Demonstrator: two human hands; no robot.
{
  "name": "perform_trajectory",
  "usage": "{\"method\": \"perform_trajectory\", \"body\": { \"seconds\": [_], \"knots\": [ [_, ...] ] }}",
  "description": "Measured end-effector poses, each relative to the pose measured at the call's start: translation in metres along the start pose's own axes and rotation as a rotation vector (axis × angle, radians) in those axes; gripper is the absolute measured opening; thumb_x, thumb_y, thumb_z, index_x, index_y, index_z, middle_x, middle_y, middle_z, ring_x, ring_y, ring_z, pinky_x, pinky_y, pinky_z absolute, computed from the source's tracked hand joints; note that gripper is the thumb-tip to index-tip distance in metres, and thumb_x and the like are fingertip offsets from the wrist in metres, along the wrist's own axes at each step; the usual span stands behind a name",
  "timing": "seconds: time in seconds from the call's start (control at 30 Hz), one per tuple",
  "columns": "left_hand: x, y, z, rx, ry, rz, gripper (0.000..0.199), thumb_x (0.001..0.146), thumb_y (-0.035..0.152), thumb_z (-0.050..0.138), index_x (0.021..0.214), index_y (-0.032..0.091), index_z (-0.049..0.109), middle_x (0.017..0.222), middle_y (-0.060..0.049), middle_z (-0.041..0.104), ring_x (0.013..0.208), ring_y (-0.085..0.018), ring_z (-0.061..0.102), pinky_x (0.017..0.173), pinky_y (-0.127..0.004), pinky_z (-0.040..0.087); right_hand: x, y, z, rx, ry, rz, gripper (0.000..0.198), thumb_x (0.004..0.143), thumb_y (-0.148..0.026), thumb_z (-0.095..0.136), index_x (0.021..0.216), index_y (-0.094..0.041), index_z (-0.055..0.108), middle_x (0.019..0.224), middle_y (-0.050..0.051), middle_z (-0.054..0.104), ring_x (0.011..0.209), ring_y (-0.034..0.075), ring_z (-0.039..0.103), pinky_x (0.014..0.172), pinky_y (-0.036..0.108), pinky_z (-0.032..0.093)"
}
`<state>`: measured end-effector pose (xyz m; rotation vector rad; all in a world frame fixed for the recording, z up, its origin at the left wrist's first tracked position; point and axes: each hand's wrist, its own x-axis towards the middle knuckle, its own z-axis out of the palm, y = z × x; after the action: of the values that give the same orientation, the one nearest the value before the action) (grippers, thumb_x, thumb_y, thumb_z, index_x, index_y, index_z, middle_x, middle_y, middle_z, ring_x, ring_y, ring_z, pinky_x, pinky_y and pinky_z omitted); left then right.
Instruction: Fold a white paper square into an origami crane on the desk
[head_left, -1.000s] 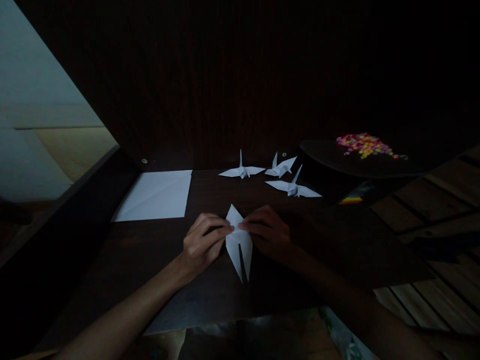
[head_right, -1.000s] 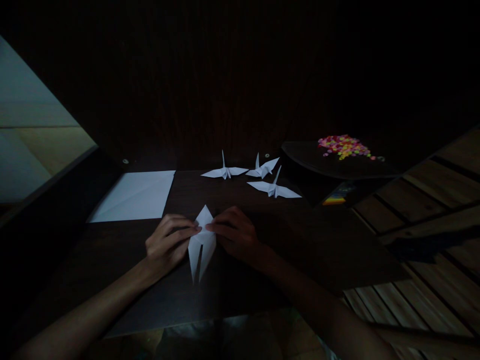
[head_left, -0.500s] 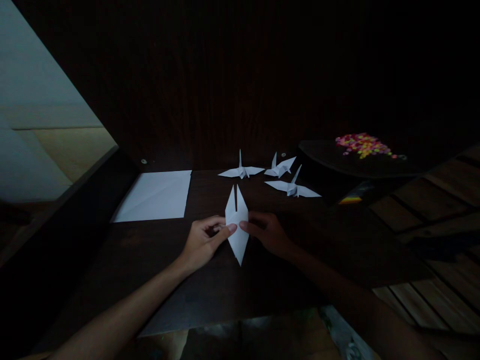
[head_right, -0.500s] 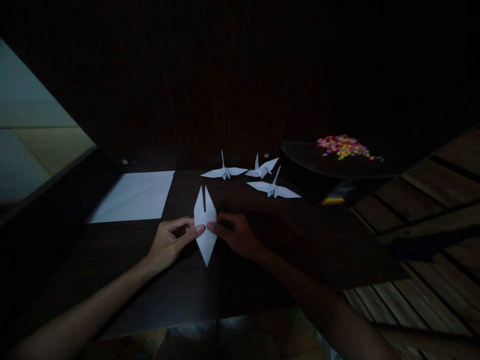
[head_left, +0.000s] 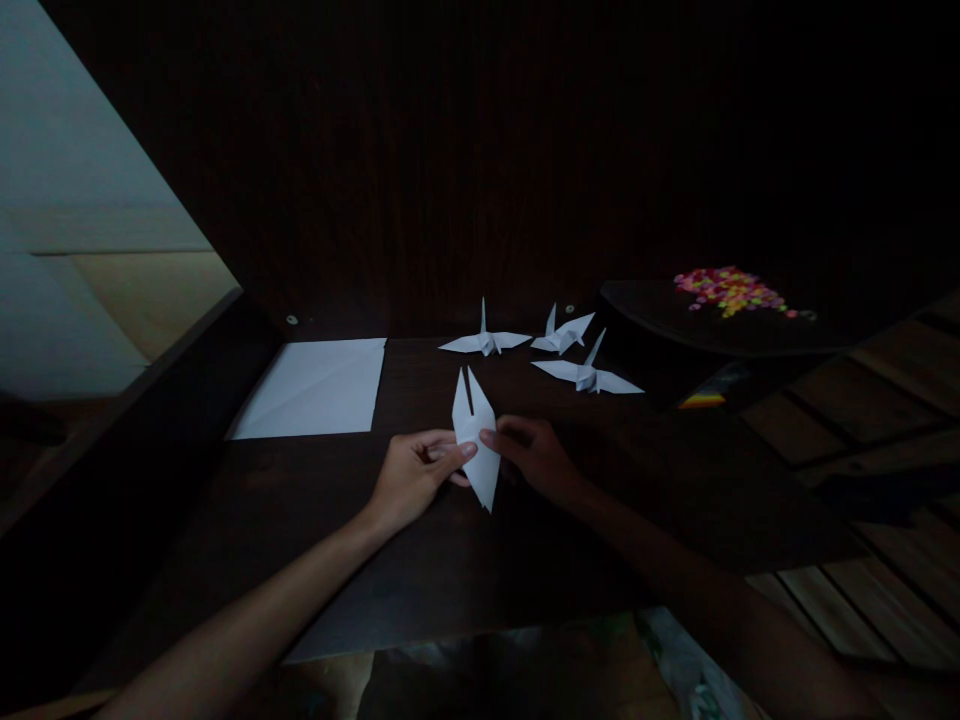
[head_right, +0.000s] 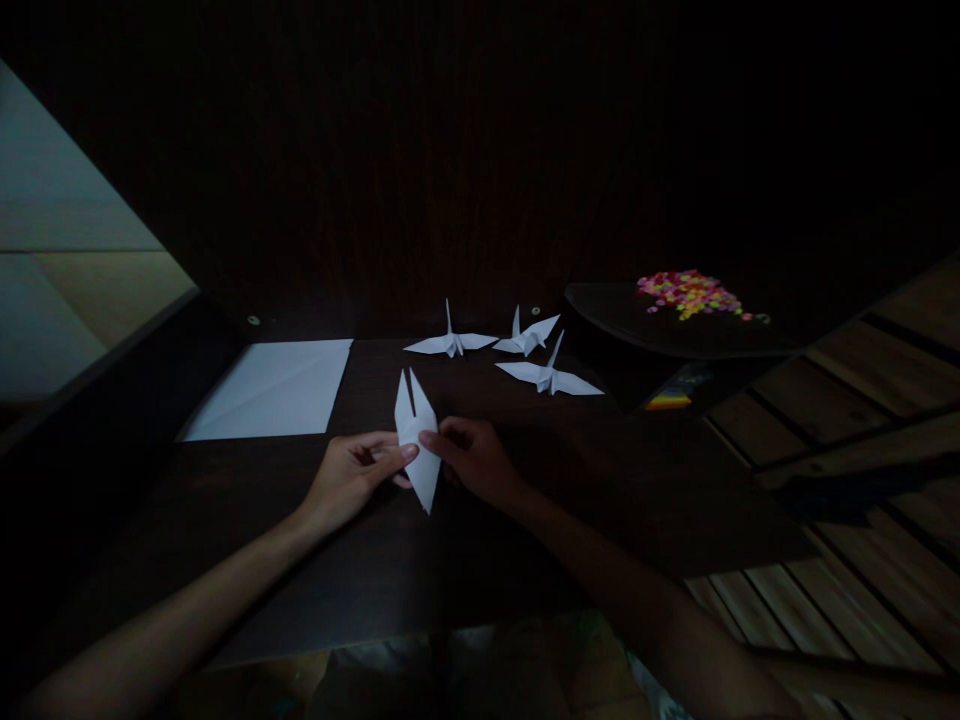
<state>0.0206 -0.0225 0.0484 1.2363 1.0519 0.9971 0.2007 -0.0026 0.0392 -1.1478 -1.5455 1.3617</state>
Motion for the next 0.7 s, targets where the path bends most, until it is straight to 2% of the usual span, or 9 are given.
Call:
{"method": "perform_trajectory", "body": {
  "seconds": [0.13, 0.5, 0.7],
  "knots": [
    [0.0005, -0.0008, -0.0003, -0.043, 0.025, -0.049, 0.040, 0.070, 0.045, 0.077, 0.088, 0.010, 0.074, 0.077, -0.007, 0.074, 0.072, -0.021, 0.070, 0.063, -0.033, 0.063, 0.0011, -0.0001, -0.0001, 0.030, -0.056, 0.073, 0.048, 0.081, -0.063, 0.053, 0.069, -0.017, 0.056, 0.040, -0.007, 0.046, 0.032, 0.008, 0.043, 0.032, 0.017, 0.032],
    [0.0002, -0.0006, -0.0023, -0.075, -0.039, -0.075, 0.041, 0.072, 0.046, 0.075, 0.094, 0.012, 0.075, 0.084, -0.007, 0.075, 0.075, -0.022, 0.072, 0.071, -0.038, 0.063, 0.0026, -0.0003, -0.0027, 0.044, -0.063, 0.036, 0.044, 0.079, -0.059, 0.060, 0.071, -0.016, 0.060, 0.047, -0.005, 0.052, 0.036, 0.007, 0.047, 0.034, 0.016, 0.036],
    [0.0035, -0.0082, -0.0050, 0.005, -0.054, -0.042, 0.035, 0.073, 0.041, 0.076, 0.093, 0.012, 0.076, 0.083, -0.006, 0.076, 0.077, -0.022, 0.072, 0.077, -0.037, 0.062, 0.0020, 0.0004, -0.0027, 0.021, -0.057, 0.025, 0.040, 0.078, -0.056, 0.063, 0.070, -0.017, 0.059, 0.045, -0.006, 0.051, 0.036, 0.007, 0.046, 0.034, 0.017, 0.035]
  ]
}}
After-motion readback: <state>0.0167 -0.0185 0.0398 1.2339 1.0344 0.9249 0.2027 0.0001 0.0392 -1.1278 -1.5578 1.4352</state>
